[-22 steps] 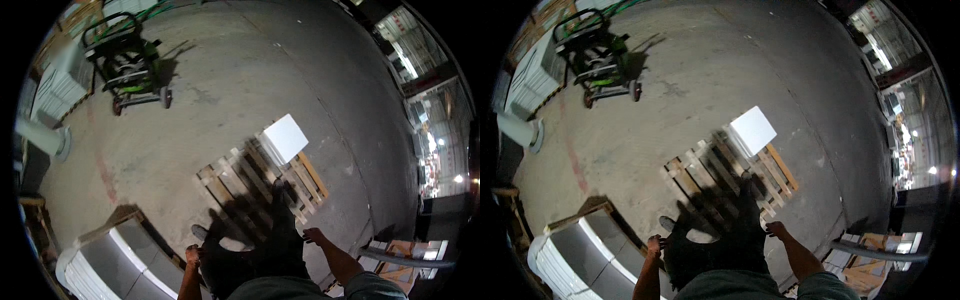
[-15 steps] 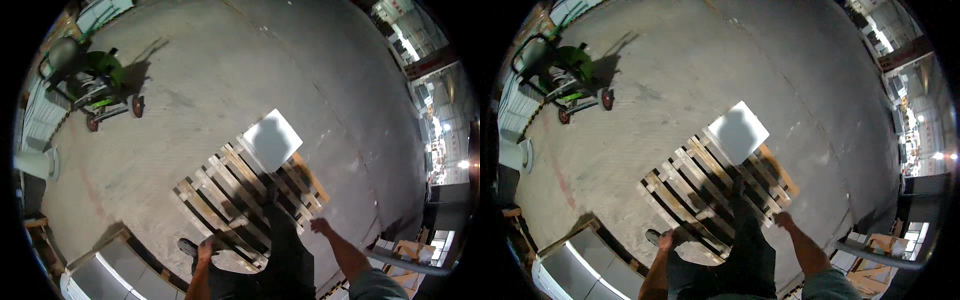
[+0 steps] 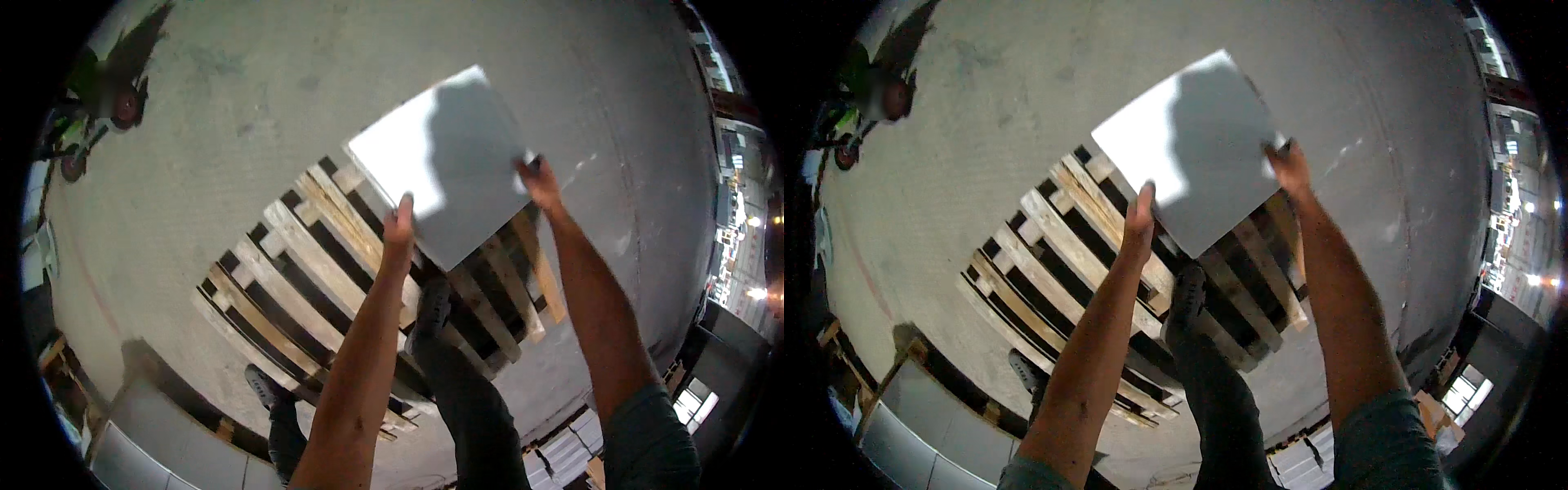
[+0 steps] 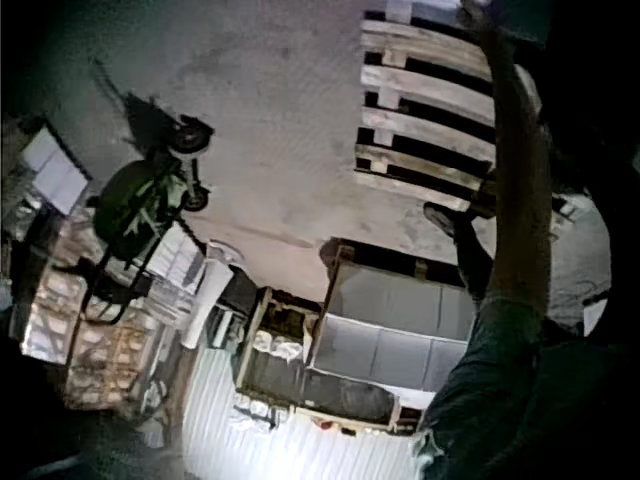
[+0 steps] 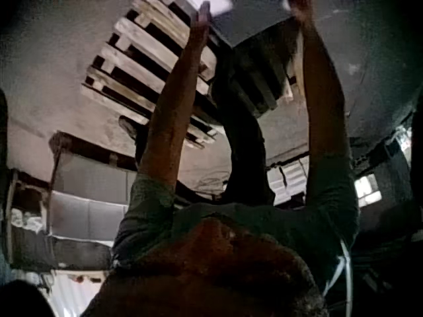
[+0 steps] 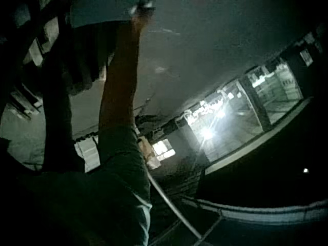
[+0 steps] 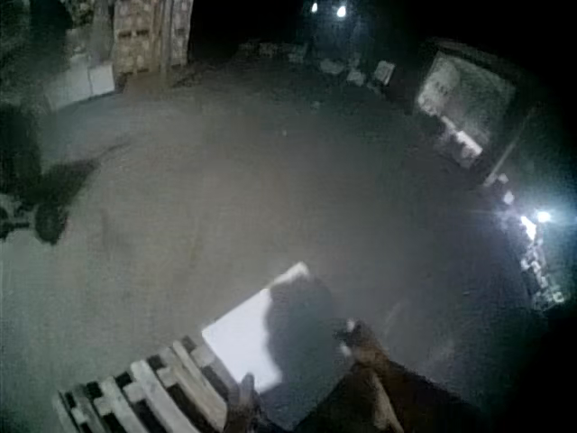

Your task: The person repeatedly picks up white rectangular boxes from a large wrapped pallet and places them onto a smaller wooden pallet. The person handles the boxes one at a time, walking back and forth between the two pallets to build a stack.

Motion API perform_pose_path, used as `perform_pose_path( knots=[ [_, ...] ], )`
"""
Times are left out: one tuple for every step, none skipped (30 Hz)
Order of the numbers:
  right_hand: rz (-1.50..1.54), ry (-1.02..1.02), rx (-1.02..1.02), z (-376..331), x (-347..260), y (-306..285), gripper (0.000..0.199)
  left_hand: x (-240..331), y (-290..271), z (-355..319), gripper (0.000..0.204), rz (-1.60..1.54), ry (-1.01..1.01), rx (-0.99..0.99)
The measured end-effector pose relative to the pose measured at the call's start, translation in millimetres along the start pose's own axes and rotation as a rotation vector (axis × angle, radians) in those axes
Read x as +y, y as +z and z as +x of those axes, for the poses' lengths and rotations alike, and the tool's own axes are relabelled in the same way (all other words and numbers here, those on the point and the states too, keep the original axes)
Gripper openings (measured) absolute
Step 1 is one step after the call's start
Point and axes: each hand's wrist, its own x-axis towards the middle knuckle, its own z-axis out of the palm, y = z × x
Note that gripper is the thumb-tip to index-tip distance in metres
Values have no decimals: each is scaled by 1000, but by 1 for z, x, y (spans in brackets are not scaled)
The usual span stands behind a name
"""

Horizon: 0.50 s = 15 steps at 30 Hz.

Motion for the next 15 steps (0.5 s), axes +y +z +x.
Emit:
perform_pose_path(
  knots=[
    [15,17,23,16,14,7,62,-10,16,14,71,107,-11,131],
    [46,45,26,17,-9,19,63,-16,7,25,73,222,-3,300],
    [72,76,41,14,-29,28,64,-24,-11,36,75,248,69,268],
    [19,76,103,16,-2,30,67,-25,3,30,76,307,51,248],
    [-23,47,161,24,8,30,71,-20,7,26,77,364,51,252],
    [-63,15,222,27,17,28,74,-17,6,22,77,257,-28,110],
    [-95,68,149,21,29,28,75,-40,1,27,75,276,24,174],
    [-115,99,82,16,26,26,76,-37,2,28,74,274,66,224],
    [-133,129,13,7,24,29,77,-35,-1,30,72,273,109,281],
    [-107,126,106,-10,55,36,77,-27,11,18,72,257,93,283],
    [-51,102,55,-37,49,45,77,-9,-1,11,68,248,79,245],
    [2,80,11,-66,41,49,77,-3,-29,10,70,315,24,116],
    [55,62,-35,-96,32,51,79,5,-44,3,73,347,59,129],
    [228,-23,-34,-117,29,53,75,15,-55,-1,76,381,106,130],
    [373,-51,-19,-121,45,60,73,25,-57,-12,84,562,-4,143]
  ],
)
